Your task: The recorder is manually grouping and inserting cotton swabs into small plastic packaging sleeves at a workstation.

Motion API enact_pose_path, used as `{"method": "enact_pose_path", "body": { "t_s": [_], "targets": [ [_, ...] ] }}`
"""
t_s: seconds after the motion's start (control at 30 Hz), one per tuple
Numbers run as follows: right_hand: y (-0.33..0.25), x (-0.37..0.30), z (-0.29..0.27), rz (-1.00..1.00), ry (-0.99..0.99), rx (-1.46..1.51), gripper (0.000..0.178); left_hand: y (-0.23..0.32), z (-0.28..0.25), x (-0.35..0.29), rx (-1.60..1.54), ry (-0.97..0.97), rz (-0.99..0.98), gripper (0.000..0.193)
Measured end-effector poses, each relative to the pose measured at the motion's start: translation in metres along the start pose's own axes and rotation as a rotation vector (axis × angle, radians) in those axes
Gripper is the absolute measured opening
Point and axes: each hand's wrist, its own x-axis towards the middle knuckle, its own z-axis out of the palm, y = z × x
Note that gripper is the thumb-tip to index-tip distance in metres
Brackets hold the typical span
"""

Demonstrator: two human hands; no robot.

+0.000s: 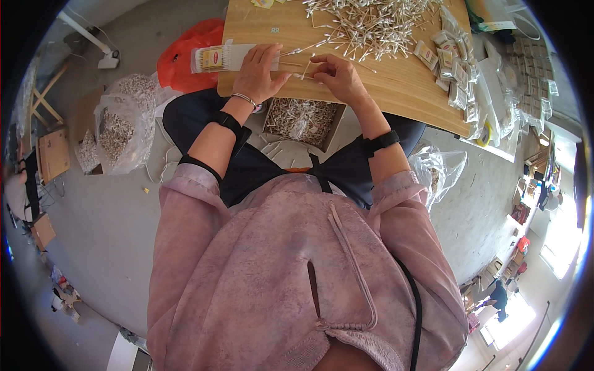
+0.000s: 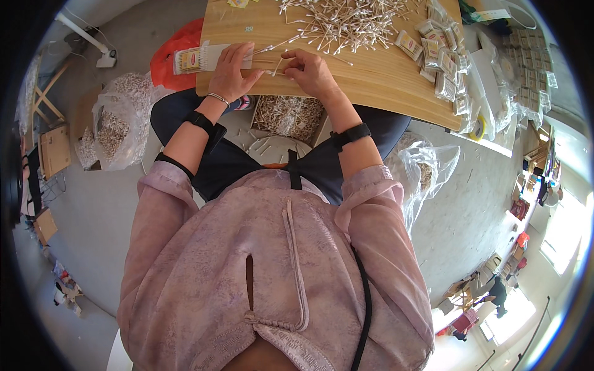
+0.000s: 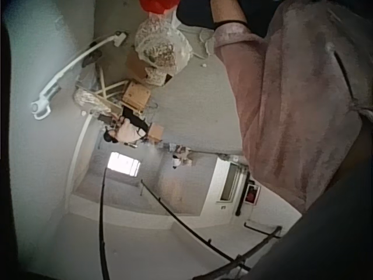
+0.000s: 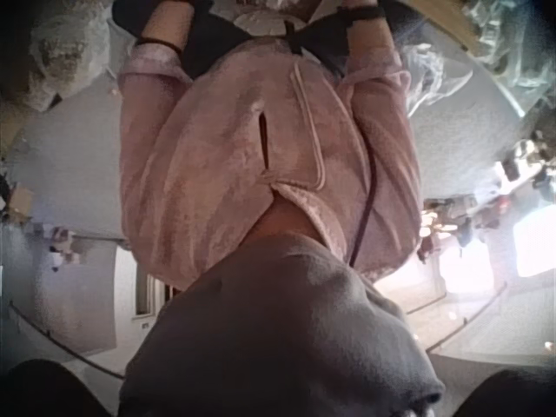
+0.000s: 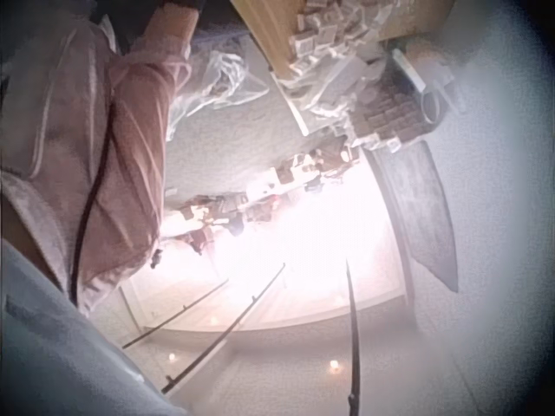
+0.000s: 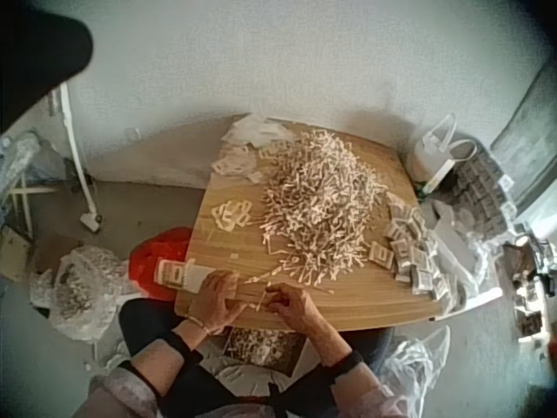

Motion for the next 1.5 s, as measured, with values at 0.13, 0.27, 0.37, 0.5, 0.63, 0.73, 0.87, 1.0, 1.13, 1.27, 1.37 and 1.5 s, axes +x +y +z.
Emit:
{"method": "enact_pose_path", "body": {
  "t_s": [0.13,0.27,0.37,0.5,0.63,0.73,0.87,1.0,1.13,1.27,1.37,1.5],
  "targets": [
    [-0.004,-0.005,0.005,-0.048,0.021,-0.141,0.033,-0.003,0.001,-0.001,-0.024,0.013,0.009,0.054],
    [-0.006,-0.010,0.007,-0.065,0.070,-0.197,0.030,-0.004,0.002,0.000,-0.068,0.063,0.027,0.045],
    [-0.002,-0.012,0.007,-0.128,0.202,-0.287,0.029,-0.003,0.002,0.000,-0.105,0.105,0.012,0.042],
    [-0.007,-0.018,0.006,-0.114,0.229,-0.358,0.026,-0.007,0.004,-0.003,-0.134,0.160,-0.030,0.038],
    [0.002,-0.027,0.010,-0.227,0.162,-0.582,0.022,-0.007,0.003,-0.001,-0.150,0.171,0.016,0.036],
    [0.004,-0.029,0.019,-0.303,0.188,-0.677,0.015,-0.005,0.001,0.001,-0.119,0.121,0.057,0.036],
    [0.000,-0.030,0.038,-0.392,0.206,-0.710,0.008,-0.003,-0.001,-0.001,-0.019,0.077,0.058,0.047],
    [0.001,-0.030,0.048,-0.428,0.212,-0.768,0.010,-0.002,-0.001,0.001,-0.024,0.023,-0.006,0.052],
    [0.002,-0.031,0.047,-0.432,0.195,-0.783,0.016,-0.001,-0.003,0.003,-0.037,0.010,-0.027,0.053],
    [0.002,-0.035,0.050,-0.463,0.225,-0.810,0.025,0.000,-0.002,0.004,-0.030,0.008,-0.041,0.051],
    [-0.001,-0.036,0.049,-0.448,0.226,-0.783,0.029,-0.006,0.001,0.004,-0.091,0.076,-0.030,0.038],
    [0.002,-0.034,0.050,-0.461,0.229,-0.780,0.025,-0.010,0.004,0.001,-0.169,0.167,-0.049,0.017]
  ]
}}
